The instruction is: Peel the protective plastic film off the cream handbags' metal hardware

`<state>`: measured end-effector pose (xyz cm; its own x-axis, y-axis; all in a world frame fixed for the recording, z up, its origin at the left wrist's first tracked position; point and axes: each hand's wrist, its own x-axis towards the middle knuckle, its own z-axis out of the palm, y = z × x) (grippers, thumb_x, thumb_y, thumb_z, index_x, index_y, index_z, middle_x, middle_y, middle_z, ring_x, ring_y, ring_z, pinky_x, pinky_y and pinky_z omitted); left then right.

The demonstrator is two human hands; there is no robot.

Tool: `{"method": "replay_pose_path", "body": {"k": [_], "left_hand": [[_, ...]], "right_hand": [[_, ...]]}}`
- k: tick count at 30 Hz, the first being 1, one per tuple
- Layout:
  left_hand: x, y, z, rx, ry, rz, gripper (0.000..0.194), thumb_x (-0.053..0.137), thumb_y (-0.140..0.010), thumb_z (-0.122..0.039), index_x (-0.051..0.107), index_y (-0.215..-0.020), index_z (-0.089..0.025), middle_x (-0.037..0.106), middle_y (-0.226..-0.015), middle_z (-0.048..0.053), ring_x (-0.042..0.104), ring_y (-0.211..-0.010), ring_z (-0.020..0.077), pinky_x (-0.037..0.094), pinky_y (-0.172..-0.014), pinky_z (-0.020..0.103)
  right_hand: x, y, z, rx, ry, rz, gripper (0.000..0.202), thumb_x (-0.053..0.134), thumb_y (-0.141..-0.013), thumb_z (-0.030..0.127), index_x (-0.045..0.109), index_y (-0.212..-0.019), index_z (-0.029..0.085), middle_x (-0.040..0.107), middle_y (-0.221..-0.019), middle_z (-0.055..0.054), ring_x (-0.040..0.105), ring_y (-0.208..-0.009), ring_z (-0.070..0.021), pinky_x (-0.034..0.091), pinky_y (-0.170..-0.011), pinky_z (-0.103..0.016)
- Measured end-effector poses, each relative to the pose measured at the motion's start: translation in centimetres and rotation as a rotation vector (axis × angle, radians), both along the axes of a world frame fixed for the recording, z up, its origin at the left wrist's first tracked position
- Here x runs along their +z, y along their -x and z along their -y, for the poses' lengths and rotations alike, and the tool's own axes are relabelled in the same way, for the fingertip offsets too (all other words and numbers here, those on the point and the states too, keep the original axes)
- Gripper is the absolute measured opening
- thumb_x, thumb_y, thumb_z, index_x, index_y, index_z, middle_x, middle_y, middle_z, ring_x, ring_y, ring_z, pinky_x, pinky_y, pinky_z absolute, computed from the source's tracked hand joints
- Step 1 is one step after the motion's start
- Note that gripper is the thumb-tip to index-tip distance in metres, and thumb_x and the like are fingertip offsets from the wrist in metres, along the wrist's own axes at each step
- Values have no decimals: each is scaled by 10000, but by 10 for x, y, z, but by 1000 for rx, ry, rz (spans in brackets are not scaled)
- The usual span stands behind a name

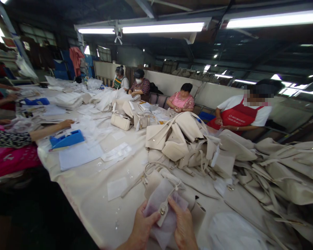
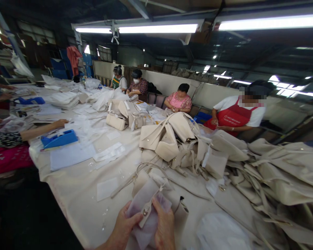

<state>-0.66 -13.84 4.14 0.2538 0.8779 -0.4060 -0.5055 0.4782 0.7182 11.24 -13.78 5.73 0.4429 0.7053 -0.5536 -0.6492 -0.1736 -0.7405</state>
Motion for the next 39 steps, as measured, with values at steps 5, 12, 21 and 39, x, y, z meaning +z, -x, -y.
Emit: {"method": "replay_pose_path", "body": {"k": [5,12,21,39], "left_hand": [[-12,8,-1,7,-75,-84,398,886,-464,-388,607,-638,-163,589,-548,-40,499,-524,111,402,-509,215],[-17,6,-5,10,-134,-197,417,854,-474,-457,590,-623,-172,515,-525,-51,446,-506,102,367,-474,207],[-17,9,-1,-5,-330,-375,201,690,-693,-353,577,-658,-192,530,-595,-16,495,-576,143,415,-544,232],[26,-3,-49,-569,-307,-251,142,687,-606,-233,648,-707,-142,625,-677,1,534,-641,146,373,-620,256]], "right_hand": [[3,-9,-7,37,-138,1,550,895,-473,264,684,-972,168,778,-807,-16,712,-697,-199,571,-645,-277],[0,-19,-12,-7,-110,11,509,874,-482,394,696,-914,192,767,-767,-19,703,-693,-225,562,-639,-311],[7,-31,-7,228,-38,469,581,815,-560,492,697,-1036,182,759,-901,-39,684,-781,-237,522,-670,-285],[27,-44,-13,234,-38,503,506,802,-570,486,691,-939,157,692,-616,6,584,-564,-168,419,-535,-256]]}}
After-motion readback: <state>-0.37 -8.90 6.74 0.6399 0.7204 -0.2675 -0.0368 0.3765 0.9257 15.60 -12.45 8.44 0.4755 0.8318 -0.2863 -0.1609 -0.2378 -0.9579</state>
